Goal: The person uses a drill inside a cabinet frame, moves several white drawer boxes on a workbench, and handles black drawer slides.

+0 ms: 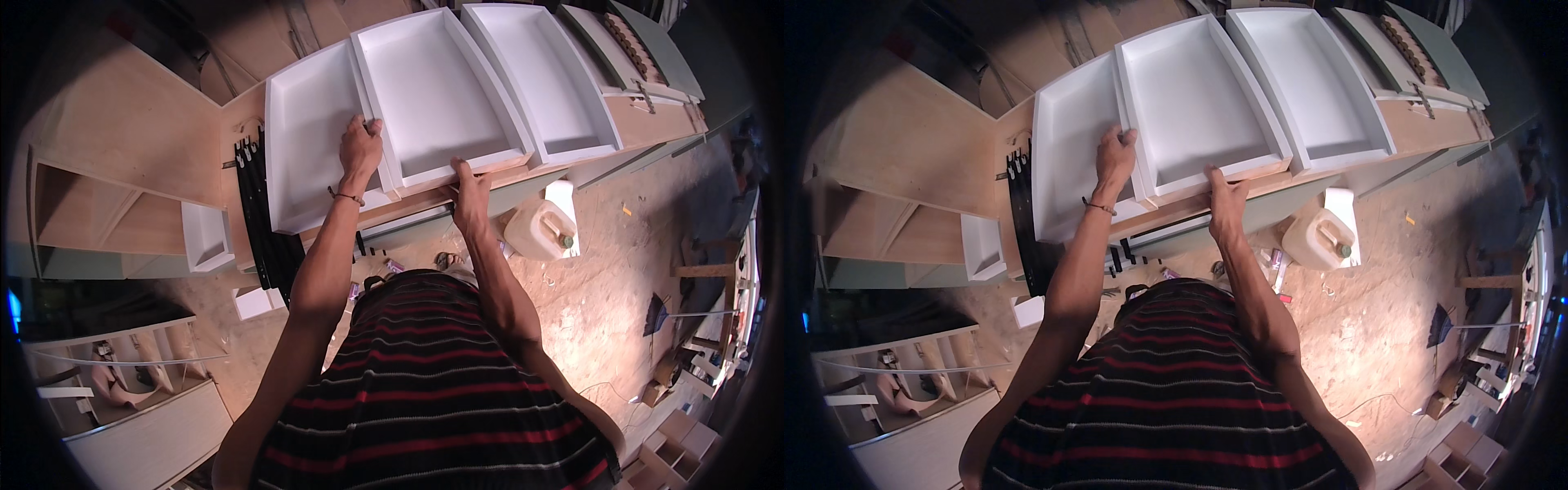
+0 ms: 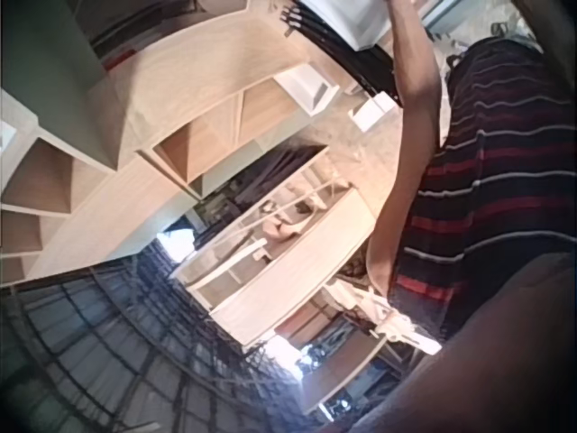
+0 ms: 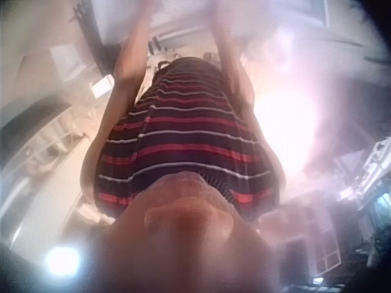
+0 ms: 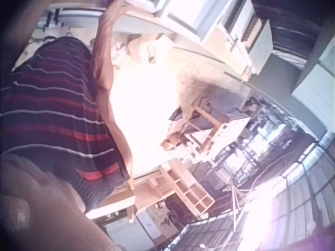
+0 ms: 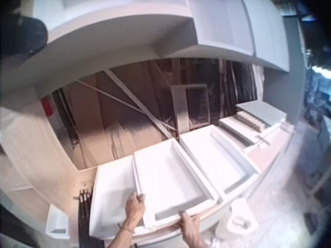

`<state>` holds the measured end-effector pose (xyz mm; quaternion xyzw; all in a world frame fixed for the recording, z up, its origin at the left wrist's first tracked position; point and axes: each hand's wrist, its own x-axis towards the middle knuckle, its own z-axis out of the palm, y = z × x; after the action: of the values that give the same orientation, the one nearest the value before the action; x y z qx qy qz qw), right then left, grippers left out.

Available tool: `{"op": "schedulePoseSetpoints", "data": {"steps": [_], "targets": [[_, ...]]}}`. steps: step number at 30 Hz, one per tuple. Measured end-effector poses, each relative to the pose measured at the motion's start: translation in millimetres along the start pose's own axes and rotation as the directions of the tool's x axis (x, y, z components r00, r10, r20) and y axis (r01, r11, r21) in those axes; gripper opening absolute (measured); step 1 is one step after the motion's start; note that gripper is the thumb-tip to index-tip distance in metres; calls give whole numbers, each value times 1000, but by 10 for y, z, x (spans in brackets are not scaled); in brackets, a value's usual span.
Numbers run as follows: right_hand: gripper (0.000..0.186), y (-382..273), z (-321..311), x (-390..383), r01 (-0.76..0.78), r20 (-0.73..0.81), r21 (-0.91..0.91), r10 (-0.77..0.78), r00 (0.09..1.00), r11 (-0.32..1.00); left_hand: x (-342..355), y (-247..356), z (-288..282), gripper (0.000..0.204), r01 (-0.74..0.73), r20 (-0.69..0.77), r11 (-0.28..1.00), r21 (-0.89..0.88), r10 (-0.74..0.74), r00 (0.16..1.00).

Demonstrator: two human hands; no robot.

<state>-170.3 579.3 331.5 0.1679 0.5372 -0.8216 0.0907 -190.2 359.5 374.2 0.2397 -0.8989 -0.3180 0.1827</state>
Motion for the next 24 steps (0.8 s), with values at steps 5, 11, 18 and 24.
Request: {"op": "schedulePoseSetpoints", "data": {"steps": [5, 11, 18, 24], "targets": [[59, -195, 74, -157, 35, -20, -18, -35, 999, 999, -41, -32, -38, 38, 16, 109, 994, -113, -4, 994], [67, -297, 57, -2, 108, -27, -37, -109, 994, 993, -376, -207, 35, 48, -72, 69, 946, -315, 98, 993], [70, -105, -43, -14, 177, 42, -130, -173, 984, 976, -1012, -265, -466, 57, -179, 64, 915, -362, 216, 974], [68, -188, -278, -185, 163, 151, -244, -129, 980, 956, -1788, -274, -1485, 52, -224, 28, 808, -545, 285, 958]]}}
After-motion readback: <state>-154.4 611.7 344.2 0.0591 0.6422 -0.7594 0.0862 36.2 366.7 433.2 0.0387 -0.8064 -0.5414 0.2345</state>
